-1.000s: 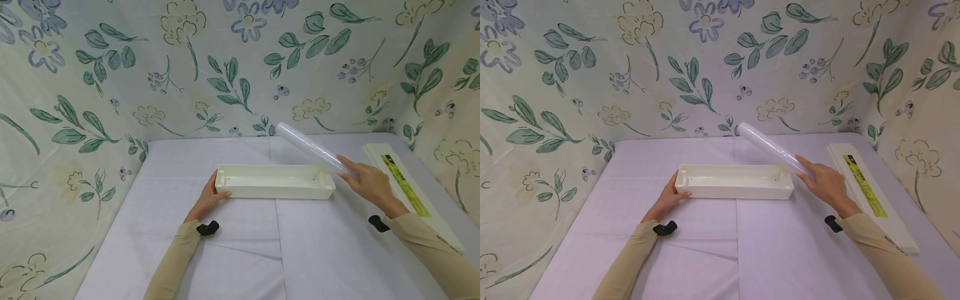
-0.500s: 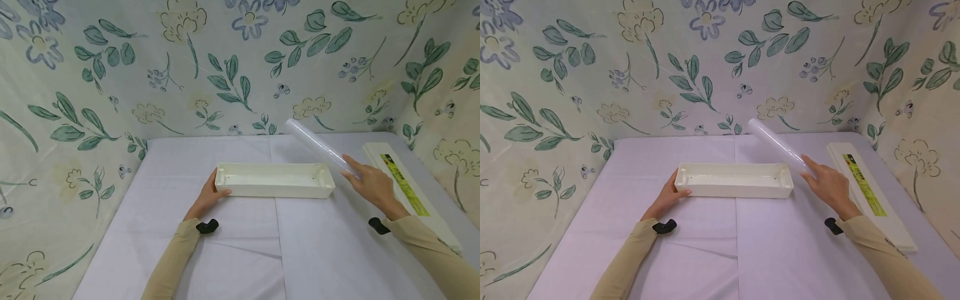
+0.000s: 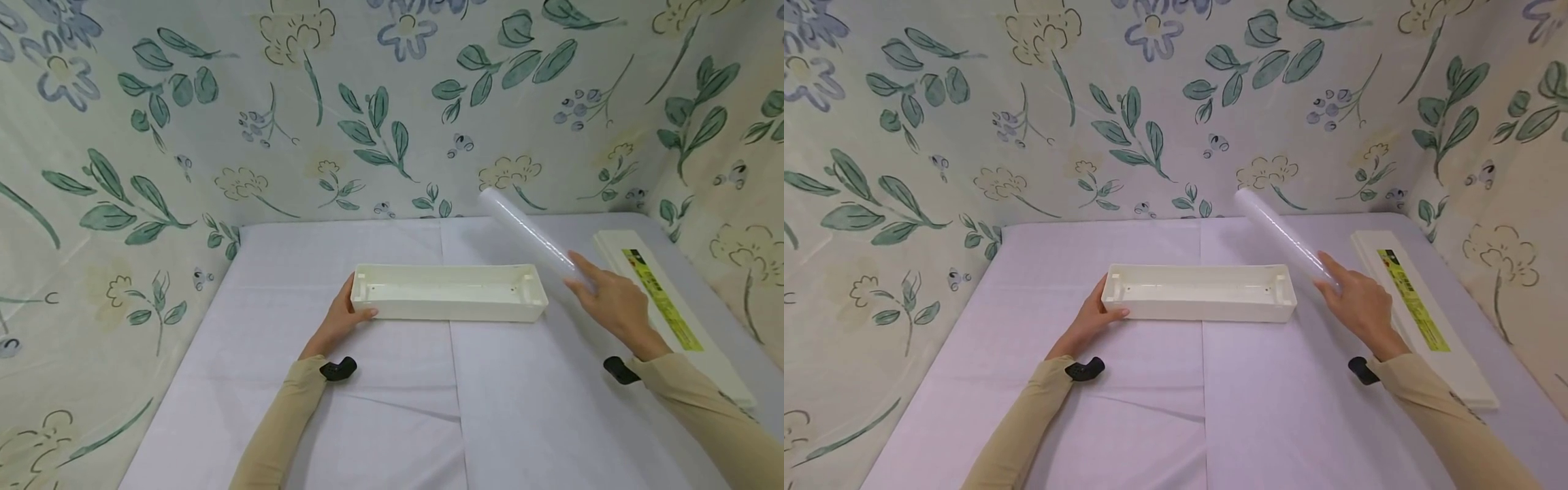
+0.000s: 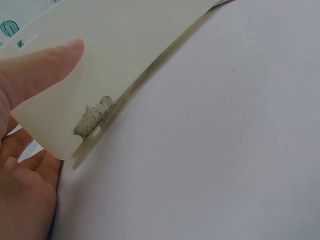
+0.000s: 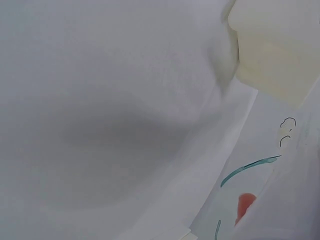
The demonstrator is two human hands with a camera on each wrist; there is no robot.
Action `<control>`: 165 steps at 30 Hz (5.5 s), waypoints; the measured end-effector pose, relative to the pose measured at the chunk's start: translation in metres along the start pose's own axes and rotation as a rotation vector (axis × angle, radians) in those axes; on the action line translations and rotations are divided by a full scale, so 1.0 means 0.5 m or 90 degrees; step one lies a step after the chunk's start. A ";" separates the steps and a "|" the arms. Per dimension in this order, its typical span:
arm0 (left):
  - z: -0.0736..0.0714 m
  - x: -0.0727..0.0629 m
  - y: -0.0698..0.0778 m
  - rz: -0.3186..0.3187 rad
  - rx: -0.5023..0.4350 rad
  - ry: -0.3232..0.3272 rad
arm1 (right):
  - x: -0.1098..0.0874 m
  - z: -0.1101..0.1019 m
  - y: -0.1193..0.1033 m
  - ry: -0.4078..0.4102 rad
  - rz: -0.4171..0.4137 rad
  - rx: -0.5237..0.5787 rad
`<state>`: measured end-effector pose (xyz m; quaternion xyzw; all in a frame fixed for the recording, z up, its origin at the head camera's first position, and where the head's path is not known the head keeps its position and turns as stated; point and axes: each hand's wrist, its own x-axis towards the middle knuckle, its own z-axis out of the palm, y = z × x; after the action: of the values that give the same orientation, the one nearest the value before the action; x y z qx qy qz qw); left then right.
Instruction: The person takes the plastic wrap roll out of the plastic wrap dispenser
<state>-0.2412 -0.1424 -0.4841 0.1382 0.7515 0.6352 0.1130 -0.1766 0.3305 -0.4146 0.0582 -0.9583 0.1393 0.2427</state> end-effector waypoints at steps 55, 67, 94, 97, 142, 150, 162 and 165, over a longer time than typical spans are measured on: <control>0.010 -0.020 0.052 -0.024 -0.018 -0.011 | -0.058 -0.003 0.033 -0.094 0.098 0.035; 0.007 -0.001 0.004 -0.002 0.015 0.009 | -0.060 -0.010 0.040 -0.143 0.148 0.029; 0.007 -0.006 0.024 -0.027 -0.014 0.002 | -0.079 -0.018 0.066 -0.154 0.142 0.003; 0.008 -0.014 0.044 -0.033 -0.020 -0.006 | -0.079 -0.021 0.065 -0.159 0.147 0.011; 0.011 -0.017 0.049 -0.036 -0.024 -0.007 | -0.095 -0.027 0.106 -0.189 0.216 -0.044; 0.010 -0.016 0.049 -0.018 -0.028 -0.011 | -0.090 -0.028 0.131 -0.262 0.168 -0.012; 0.009 -0.018 0.053 -0.022 -0.021 -0.006 | -0.088 -0.025 0.135 -0.253 0.110 -0.037; 0.009 -0.016 0.050 -0.024 -0.022 -0.007 | -0.089 -0.021 0.135 -0.248 0.104 -0.049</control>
<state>-0.2307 -0.1373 -0.4603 0.1257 0.7422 0.6450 0.1315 -0.1447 0.3998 -0.4432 -0.0033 -0.9933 0.1076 0.0429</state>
